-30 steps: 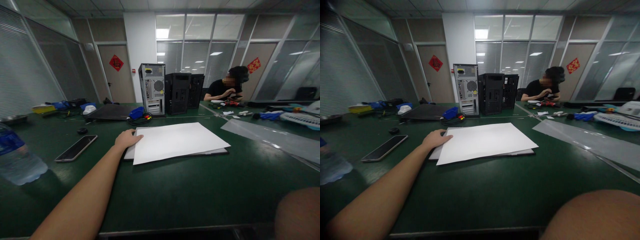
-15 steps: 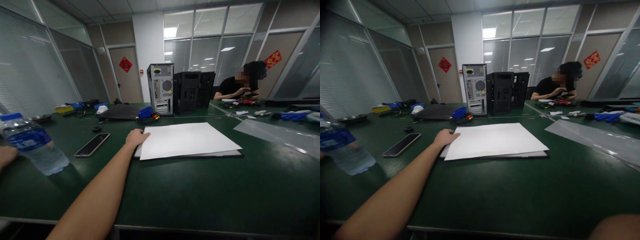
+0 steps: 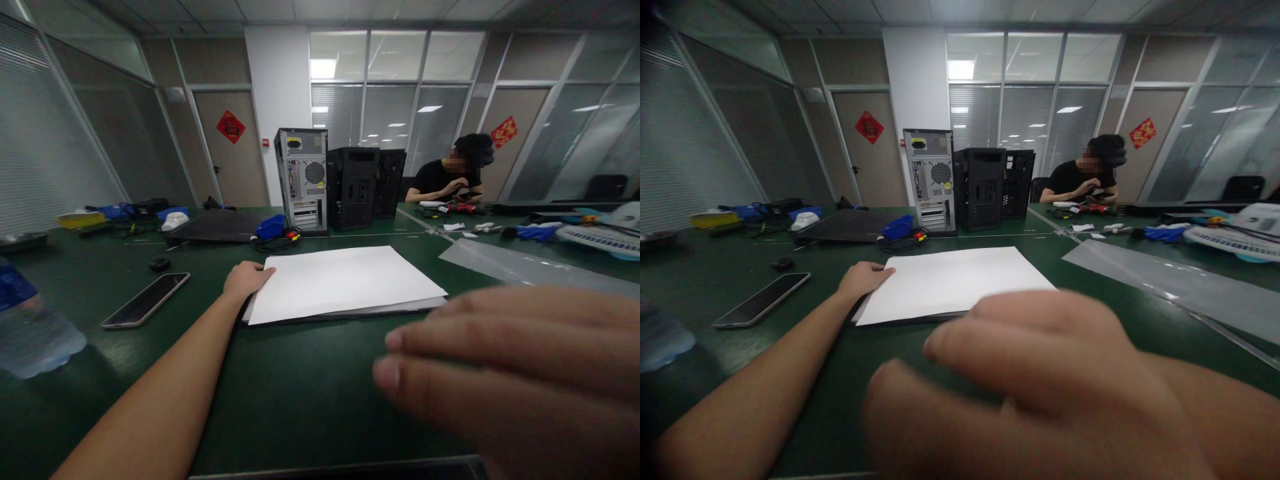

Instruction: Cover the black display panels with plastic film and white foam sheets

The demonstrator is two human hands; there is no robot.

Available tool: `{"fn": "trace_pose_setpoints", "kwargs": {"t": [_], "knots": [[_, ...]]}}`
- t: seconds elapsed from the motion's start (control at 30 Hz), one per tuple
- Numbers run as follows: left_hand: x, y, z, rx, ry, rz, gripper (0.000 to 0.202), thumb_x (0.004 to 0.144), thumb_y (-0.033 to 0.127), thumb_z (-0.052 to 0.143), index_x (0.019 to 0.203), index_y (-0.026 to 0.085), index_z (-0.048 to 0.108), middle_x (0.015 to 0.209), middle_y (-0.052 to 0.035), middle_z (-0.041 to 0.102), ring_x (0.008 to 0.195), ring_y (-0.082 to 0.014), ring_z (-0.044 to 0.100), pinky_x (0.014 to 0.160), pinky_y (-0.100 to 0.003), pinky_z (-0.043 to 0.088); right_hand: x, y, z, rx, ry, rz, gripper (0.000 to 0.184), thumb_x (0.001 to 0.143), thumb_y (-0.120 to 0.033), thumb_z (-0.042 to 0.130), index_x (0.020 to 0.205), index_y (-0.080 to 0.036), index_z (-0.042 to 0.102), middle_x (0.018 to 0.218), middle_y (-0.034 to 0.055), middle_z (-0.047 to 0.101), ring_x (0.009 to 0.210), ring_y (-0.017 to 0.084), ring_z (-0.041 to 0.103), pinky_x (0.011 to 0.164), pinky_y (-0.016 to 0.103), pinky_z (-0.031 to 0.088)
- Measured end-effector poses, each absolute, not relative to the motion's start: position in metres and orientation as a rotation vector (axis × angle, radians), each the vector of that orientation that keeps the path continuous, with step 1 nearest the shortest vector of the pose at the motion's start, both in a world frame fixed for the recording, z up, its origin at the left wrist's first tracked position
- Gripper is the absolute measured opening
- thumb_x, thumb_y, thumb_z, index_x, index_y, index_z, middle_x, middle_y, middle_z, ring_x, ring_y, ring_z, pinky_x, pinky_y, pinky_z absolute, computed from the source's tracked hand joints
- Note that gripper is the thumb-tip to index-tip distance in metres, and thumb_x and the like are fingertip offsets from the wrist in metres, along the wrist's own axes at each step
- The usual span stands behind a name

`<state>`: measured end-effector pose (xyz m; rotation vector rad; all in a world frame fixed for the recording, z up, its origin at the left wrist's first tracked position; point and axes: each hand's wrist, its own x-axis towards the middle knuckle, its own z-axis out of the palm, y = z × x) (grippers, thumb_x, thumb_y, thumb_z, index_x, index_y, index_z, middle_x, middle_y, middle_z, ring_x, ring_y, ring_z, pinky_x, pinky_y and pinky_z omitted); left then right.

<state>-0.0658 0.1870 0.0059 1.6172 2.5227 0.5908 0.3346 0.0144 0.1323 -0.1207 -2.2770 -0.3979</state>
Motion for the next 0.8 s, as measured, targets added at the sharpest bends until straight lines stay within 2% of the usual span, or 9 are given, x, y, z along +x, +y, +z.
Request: {"fn": "trace_pose_setpoints", "kwargs": {"t": [0.07,0.13,0.2,0.27,0.37,0.43,0.53,0.67,0.8], "knots": [[-0.065,0.186,0.006,1.617,2.524,0.592,0.061,0.078,0.067,0.053,0.114,0.023,0.074,0.119,-0.0121,0.072,0.108,-0.0327,0.066,0.085,-0.037,0.051,0.333,0.056,0.141,-0.125,-2.254,-0.446,0.053,0.085,-0.026,0.059,0.136,-0.038,0.052,0.097,-0.0014,0.072,0.078,0.019,0.065,0.065,0.034,0.052],[-0.065,0.186,0.006,1.614,2.522,0.598,0.060,0.078,0.067,0.053,0.114,0.023,0.074,0.119,-0.0114,0.073,0.108,-0.0324,0.066,0.085,-0.036,0.051,0.341,0.116,0.135,-0.083,-2.305,-0.608,0.041,0.088,-0.025,0.058,0.128,-0.032,0.058,0.097,-0.0005,0.071,0.077,0.016,0.064,0.067,0.031,0.050],[-0.066,0.187,0.006,1.600,2.523,0.600,0.060,0.077,0.067,0.053,0.113,0.024,0.075,0.118,-0.0106,0.073,0.108,-0.0327,0.066,0.084,-0.036,0.051,0.361,0.179,0.113,-0.402,-2.437,-0.633,0.030,0.092,-0.028,0.052,0.119,-0.024,0.063,0.101,0.0031,0.071,0.085,0.018,0.065,0.072,0.032,0.051],[-0.066,0.188,0.006,1.583,2.529,0.595,0.061,0.076,0.068,0.053,0.114,0.025,0.075,0.118,-0.0103,0.073,0.109,-0.0334,0.066,0.084,-0.037,0.051,0.390,0.235,0.081,-0.717,-2.521,-0.488,0.035,0.094,-0.036,0.048,0.121,-0.021,0.064,0.114,0.0074,0.068,0.105,0.024,0.063,0.089,0.040,0.050],[-0.068,0.191,0.005,1.585,2.535,0.578,0.061,0.077,0.068,0.053,0.114,0.026,0.075,0.118,-0.0104,0.073,0.109,-0.0341,0.066,0.085,-0.038,0.051,0.439,0.288,0.027,-0.934,-2.571,-0.118,0.048,0.094,-0.047,0.046,0.133,-0.022,0.058,0.136,0.0082,0.057,0.127,0.028,0.051,0.108,0.048,0.040],[-0.068,0.193,0.005,1.594,2.536,0.566,0.060,0.078,0.066,0.052,0.115,0.025,0.075,0.117,-0.0110,0.073,0.109,-0.0342,0.066,0.085,-0.038,0.051,0.461,0.305,0.002,-1.066,-2.598,0.079,0.053,0.093,-0.052,0.045,0.137,-0.025,0.055,0.141,0.0061,0.053,0.132,0.029,0.046,0.110,0.049,0.037],[-0.069,0.196,0.003,1.606,2.553,0.547,0.058,0.079,0.063,0.050,0.115,0.024,0.074,0.117,-0.0122,0.073,0.109,-0.0344,0.066,0.086,-0.039,0.051,0.470,0.313,-0.013,-1.168,-2.573,0.139,0.056,0.091,-0.056,0.046,0.138,-0.026,0.055,0.140,0.0056,0.054,0.129,0.029,0.049,0.110,0.050,0.037],[-0.069,0.198,0.001,1.652,2.575,0.506,0.058,0.081,0.060,0.048,0.118,0.023,0.072,0.117,-0.0141,0.073,0.108,-0.0354,0.066,0.087,-0.040,0.051,0.461,0.312,-0.008,-1.064,-2.586,0.021,0.046,0.090,-0.053,0.048,0.118,-0.023,0.069,0.127,0.0058,0.064,0.120,0.026,0.055,0.107,0.043,0.040],[-0.068,0.197,-0.001,1.700,2.580,0.482,0.057,0.082,0.059,0.046,0.119,0.024,0.071,0.115,-0.0151,0.073,0.106,-0.0359,0.067,0.084,-0.041,0.051,0.458,0.304,-0.002,-1.087,-2.573,-0.110,0.043,0.091,-0.050,0.045,0.106,-0.021,0.073,0.112,0.0074,0.070,0.108,0.025,0.062,0.097,0.039,0.046]]}}
